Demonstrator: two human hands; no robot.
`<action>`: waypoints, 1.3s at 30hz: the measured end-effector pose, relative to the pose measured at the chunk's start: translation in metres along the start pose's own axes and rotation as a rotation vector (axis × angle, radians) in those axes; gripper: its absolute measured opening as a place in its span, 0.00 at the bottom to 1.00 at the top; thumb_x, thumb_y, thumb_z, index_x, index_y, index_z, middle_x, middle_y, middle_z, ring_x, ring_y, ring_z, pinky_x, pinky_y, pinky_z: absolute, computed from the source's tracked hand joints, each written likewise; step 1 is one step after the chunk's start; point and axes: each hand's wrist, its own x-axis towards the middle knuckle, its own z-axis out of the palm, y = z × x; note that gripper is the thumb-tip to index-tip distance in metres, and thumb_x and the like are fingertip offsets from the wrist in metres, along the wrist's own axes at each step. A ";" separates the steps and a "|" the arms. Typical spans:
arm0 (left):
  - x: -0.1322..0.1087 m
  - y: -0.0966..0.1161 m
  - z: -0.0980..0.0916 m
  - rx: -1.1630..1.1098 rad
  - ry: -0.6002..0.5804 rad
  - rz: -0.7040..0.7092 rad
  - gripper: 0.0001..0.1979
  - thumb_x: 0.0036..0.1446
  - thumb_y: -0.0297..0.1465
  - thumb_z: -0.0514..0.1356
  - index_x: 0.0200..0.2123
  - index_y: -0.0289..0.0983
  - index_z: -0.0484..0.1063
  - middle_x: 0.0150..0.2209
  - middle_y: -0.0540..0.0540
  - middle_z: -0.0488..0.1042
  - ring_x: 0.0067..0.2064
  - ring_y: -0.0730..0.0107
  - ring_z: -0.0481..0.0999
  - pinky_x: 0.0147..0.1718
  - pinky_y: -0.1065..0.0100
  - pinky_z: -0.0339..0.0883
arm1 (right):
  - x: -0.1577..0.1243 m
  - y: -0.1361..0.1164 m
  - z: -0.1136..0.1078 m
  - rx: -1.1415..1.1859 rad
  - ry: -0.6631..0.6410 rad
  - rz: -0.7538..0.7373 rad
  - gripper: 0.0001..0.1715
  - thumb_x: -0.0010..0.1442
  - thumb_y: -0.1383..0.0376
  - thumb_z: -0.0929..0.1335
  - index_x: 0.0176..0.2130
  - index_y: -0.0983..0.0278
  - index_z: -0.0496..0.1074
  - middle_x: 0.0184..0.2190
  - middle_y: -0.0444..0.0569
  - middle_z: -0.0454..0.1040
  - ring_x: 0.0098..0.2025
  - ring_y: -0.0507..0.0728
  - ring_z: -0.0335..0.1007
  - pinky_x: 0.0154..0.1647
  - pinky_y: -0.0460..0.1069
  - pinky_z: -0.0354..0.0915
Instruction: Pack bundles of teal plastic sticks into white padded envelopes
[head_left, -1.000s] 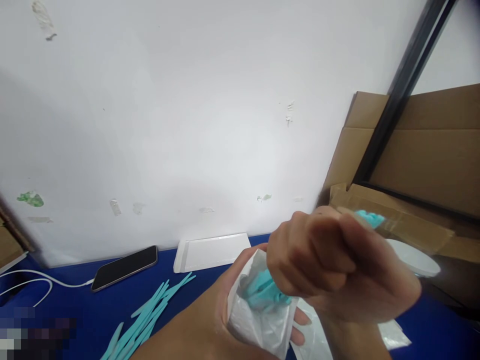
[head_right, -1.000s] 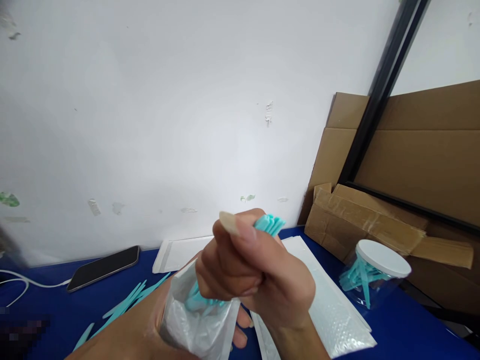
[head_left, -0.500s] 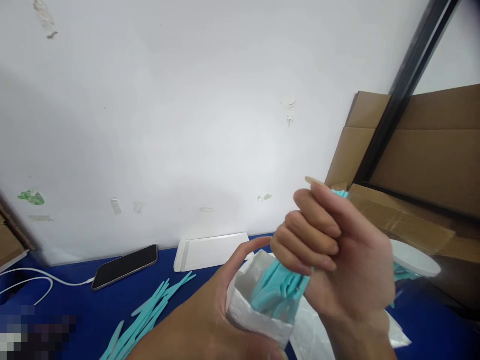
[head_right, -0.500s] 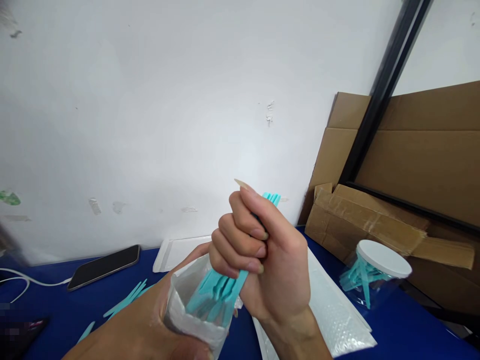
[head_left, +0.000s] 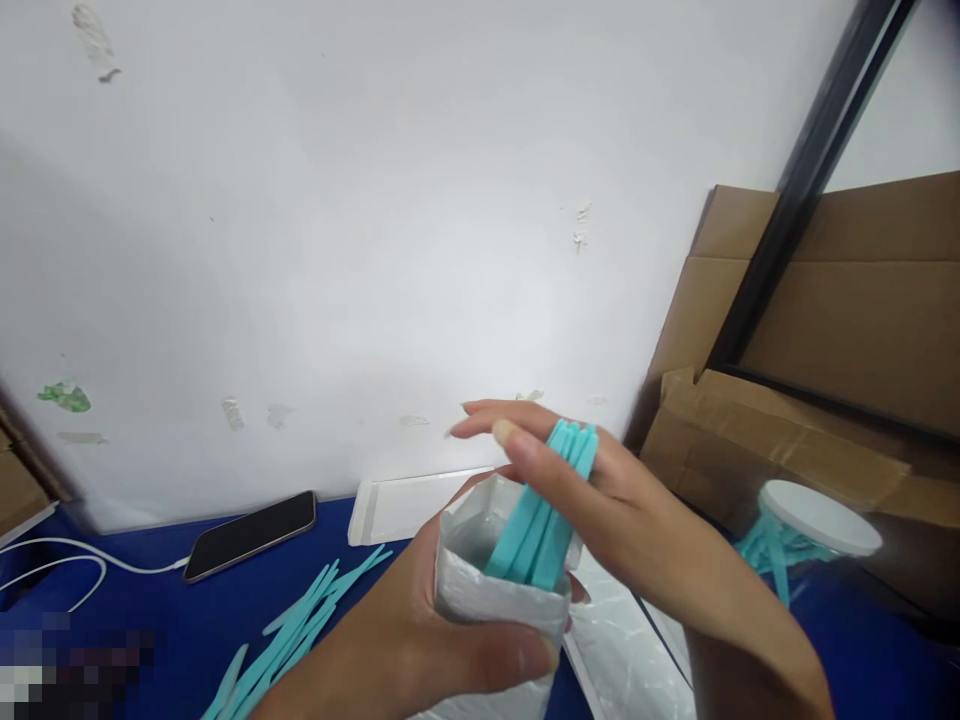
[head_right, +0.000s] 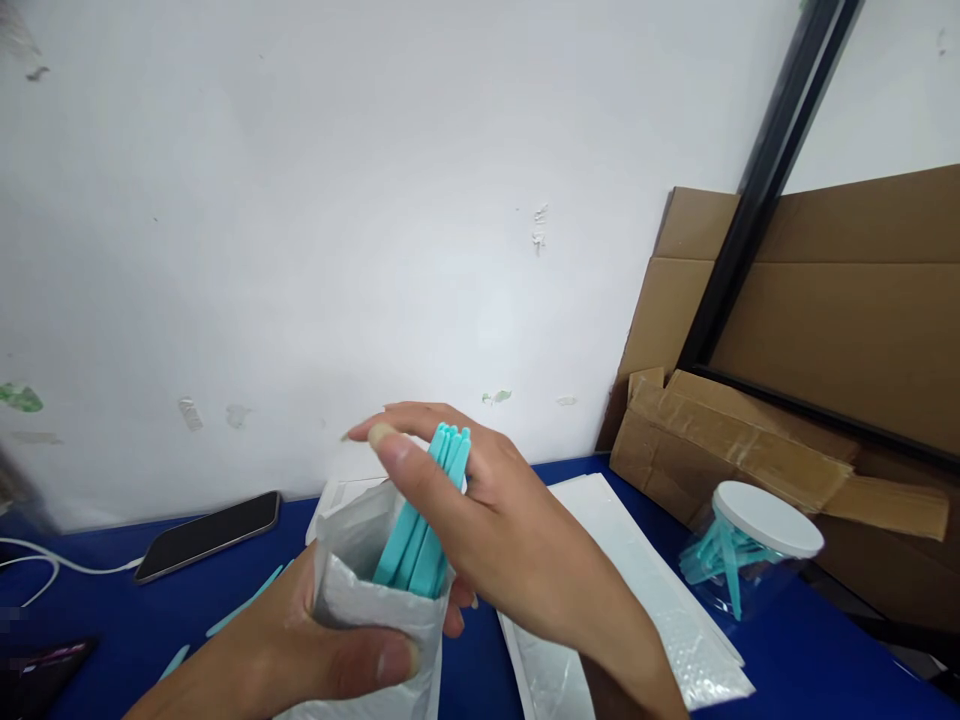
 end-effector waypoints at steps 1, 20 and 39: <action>0.000 0.000 0.000 -0.006 0.006 0.003 0.25 0.53 0.32 0.69 0.54 0.46 0.69 0.44 0.52 0.78 0.47 0.63 0.76 0.44 0.67 0.67 | 0.001 0.000 -0.002 -0.065 -0.057 0.014 0.23 0.68 0.46 0.64 0.58 0.47 0.70 0.40 0.45 0.77 0.22 0.49 0.69 0.17 0.43 0.66; -0.011 0.010 -0.006 -0.004 0.423 0.023 0.31 0.53 0.39 0.70 0.59 0.43 0.70 0.50 0.45 0.80 0.51 0.52 0.78 0.48 0.60 0.72 | -0.003 -0.003 -0.024 -0.569 -0.024 -0.102 0.14 0.60 0.54 0.74 0.46 0.54 0.78 0.45 0.45 0.79 0.48 0.60 0.74 0.46 0.51 0.70; -0.020 0.029 -0.012 0.348 0.714 0.122 0.28 0.51 0.40 0.71 0.54 0.40 0.70 0.35 0.47 0.82 0.34 0.58 0.82 0.29 0.68 0.74 | 0.016 0.003 -0.007 -0.408 0.256 -0.257 0.09 0.62 0.56 0.73 0.39 0.59 0.76 0.29 0.41 0.76 0.30 0.52 0.70 0.31 0.46 0.64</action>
